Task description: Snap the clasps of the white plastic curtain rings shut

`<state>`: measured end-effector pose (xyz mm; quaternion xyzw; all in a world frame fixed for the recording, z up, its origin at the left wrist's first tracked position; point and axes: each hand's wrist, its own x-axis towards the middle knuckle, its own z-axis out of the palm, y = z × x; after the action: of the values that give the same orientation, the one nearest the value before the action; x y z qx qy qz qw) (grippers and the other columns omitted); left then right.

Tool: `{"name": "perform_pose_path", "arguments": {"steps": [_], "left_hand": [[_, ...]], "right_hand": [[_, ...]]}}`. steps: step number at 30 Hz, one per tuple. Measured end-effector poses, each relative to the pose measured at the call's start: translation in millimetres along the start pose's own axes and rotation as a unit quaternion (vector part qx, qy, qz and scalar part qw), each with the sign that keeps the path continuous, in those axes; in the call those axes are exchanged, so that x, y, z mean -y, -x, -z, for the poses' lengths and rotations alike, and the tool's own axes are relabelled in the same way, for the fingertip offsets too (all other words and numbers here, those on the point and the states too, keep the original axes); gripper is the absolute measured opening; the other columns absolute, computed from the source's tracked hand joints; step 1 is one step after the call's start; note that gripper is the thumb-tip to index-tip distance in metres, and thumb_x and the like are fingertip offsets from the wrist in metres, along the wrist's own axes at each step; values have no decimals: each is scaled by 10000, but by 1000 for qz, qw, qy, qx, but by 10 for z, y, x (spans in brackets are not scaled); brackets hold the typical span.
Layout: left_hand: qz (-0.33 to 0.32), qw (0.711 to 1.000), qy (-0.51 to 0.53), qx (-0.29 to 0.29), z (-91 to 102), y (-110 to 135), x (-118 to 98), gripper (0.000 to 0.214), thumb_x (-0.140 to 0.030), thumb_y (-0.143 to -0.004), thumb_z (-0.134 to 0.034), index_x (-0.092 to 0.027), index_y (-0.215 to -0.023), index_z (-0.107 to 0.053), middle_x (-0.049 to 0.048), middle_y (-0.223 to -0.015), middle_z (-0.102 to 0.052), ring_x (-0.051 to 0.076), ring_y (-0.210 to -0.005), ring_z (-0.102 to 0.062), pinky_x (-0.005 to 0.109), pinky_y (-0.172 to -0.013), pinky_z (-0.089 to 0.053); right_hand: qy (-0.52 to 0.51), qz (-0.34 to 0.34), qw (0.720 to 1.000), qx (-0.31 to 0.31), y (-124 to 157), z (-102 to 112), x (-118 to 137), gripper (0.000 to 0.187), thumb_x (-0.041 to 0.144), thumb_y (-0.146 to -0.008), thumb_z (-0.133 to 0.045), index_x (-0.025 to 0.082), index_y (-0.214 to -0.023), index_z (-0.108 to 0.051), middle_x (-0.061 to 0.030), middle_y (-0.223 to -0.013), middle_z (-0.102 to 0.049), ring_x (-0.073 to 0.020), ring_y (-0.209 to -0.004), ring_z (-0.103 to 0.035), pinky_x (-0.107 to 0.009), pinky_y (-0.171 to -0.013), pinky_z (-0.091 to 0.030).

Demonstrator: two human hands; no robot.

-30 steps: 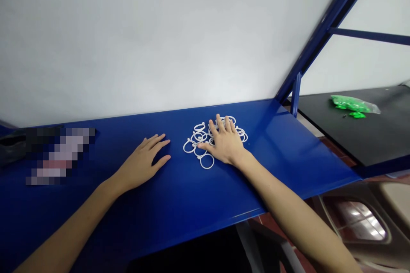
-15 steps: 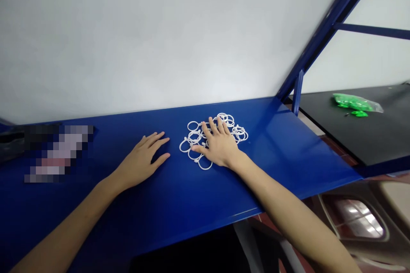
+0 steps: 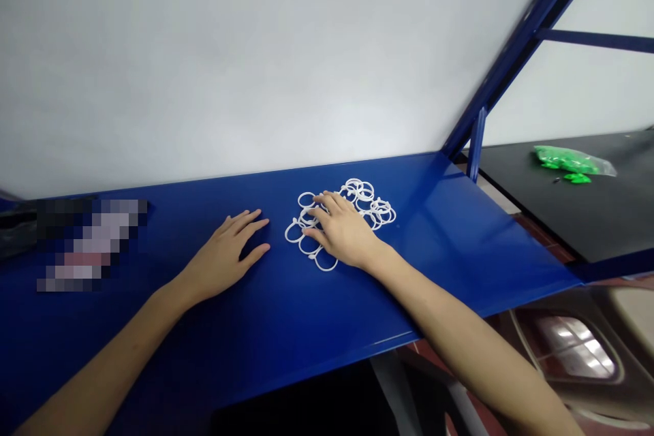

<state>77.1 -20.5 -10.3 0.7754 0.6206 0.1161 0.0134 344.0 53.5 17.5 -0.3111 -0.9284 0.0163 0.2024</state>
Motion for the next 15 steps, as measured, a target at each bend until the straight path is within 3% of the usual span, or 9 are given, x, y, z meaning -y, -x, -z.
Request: {"name": "perform_pose_path", "arguments": {"steps": [3,6,8,12,15], "left_hand": [[-5,1000,4,-11,-23,-2,21,530,-496,-983,-463,-194,-1413,-532,118,-1542,-468,316,-1464,-367,591,-1202,-295],[-20,999,9,-32,-17,-3,11,497,-476,-976,-491,-195,-1382,-554,119,-1496,-520,322,-1427,-422,598,-1177,-335],[-46,996,14,-77,28,2,-45,462,-416,-979,-507,-182,-1376,-543,128,-1459,-549,300,-1368,-493,549,-1142,-406],[-167,955,-13,-244,190,30,-264,378,-264,-952,-586,-157,-1313,-548,141,-1339,-619,242,-1197,-603,413,-1033,-497],[-270,924,-41,-269,256,45,-390,213,-180,-917,-637,-172,-1129,-616,73,-1102,-720,207,-976,-652,382,-937,-506]], "right_hand": [[-6,26,999,-23,-32,-18,-2,185,249,-997,-544,136,-1036,-685,-167,-1256,-617,-293,-1214,-546,-505,-1026,-495],[-11,43,998,-50,-40,18,16,172,211,-1006,-520,144,-968,-674,-156,-1205,-644,-267,-1110,-561,-479,-959,-519],[-14,63,996,-59,-34,69,57,184,203,-1017,-497,150,-967,-665,-135,-1166,-673,-248,-1034,-572,-450,-915,-529],[-41,141,989,-31,0,160,190,246,156,-1048,-395,147,-1042,-641,-102,-1121,-699,-204,-958,-603,-367,-861,-544],[-70,175,982,-14,24,163,274,283,153,-1061,-347,144,-1087,-628,-106,-1118,-694,-192,-1000,-627,-348,-878,-552]]}}
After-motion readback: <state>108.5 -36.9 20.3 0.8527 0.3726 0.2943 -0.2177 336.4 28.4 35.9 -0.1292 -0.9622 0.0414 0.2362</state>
